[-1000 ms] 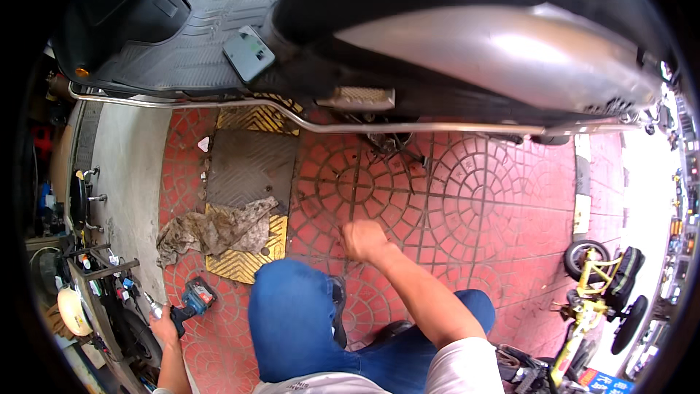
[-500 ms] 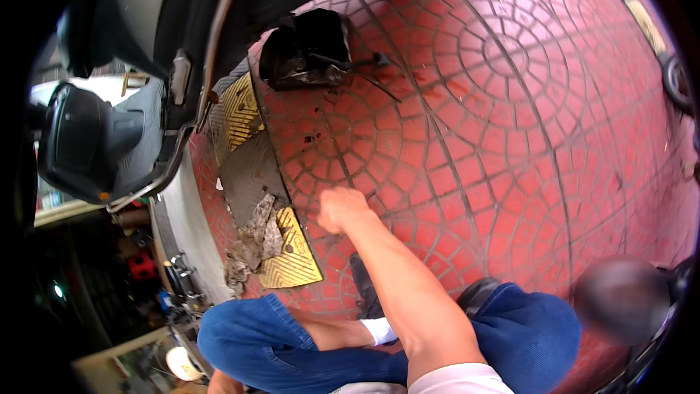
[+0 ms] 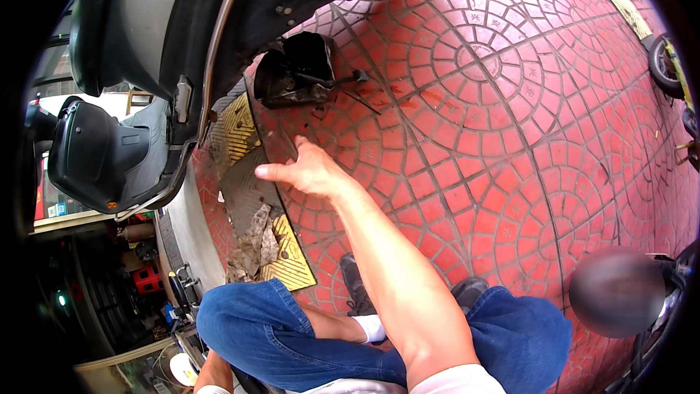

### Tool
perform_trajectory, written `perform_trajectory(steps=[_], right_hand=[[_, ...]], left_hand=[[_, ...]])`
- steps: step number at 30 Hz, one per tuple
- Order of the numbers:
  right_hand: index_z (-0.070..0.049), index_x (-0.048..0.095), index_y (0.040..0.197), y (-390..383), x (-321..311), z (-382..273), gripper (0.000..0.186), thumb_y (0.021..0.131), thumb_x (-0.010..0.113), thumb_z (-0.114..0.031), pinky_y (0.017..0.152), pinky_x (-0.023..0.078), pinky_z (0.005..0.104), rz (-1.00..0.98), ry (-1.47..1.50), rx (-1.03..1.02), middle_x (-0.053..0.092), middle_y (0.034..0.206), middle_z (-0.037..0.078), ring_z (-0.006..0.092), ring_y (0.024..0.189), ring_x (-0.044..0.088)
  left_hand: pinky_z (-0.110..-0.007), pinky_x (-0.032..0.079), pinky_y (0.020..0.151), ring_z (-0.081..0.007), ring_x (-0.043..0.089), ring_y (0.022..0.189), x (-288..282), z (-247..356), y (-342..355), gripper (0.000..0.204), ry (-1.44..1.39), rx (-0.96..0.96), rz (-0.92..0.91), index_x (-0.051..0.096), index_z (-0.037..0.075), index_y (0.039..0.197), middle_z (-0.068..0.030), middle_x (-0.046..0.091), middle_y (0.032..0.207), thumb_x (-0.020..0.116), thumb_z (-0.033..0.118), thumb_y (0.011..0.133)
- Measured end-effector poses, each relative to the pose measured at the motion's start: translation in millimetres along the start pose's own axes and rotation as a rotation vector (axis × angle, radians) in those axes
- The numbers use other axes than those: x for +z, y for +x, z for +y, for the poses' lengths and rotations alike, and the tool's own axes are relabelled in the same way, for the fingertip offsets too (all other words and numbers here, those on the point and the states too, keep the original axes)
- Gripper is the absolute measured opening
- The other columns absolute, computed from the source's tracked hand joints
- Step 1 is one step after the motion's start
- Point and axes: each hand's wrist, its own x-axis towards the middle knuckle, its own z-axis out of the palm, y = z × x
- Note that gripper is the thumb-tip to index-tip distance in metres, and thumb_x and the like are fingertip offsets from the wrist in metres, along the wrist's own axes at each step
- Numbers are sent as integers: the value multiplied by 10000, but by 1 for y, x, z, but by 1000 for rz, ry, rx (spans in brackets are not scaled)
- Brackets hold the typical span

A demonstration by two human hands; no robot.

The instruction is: The person removes several bolts from the side of a motorcycle using a power drill and a hand tool, then handles a metal rod.

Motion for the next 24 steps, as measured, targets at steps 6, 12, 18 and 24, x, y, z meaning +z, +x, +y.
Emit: perform_trajectory(steps=[6,12,18,24], right_hand=[[42,431,1516,9,-17,3,715,905,635,-269,1113,444,425,307,-91,-29,563,1438,297,407,1353,543],[11,455,1473,-8,-12,2,692,859,654,-239,1024,488,496,288,-705,14,618,1311,264,414,1230,607],[-22,296,1594,-18,-32,60,876,824,675,-201,1152,416,464,130,-1095,51,510,1459,264,402,1378,485],[12,593,1359,-10,-75,54,664,787,817,-239,1095,450,463,527,-961,-211,620,1315,232,401,1266,562]], left_hand=[[-551,354,1151,-481,434,1386,-59,86,5,949,-117,277,74,430,-62,1490,-359,482,1439,555,695,932],[-529,238,1233,-451,297,1491,-198,202,-4,815,-299,865,508,380,-27,1529,-265,310,1623,707,422,933],[-503,271,1221,-390,335,1492,-436,292,-33,698,-496,1193,1013,500,39,1459,-196,388,1596,760,223,838],[-501,297,1205,-366,355,1481,-575,335,15,674,-591,1038,1296,550,76,1400,-161,404,1583,774,253,790]])
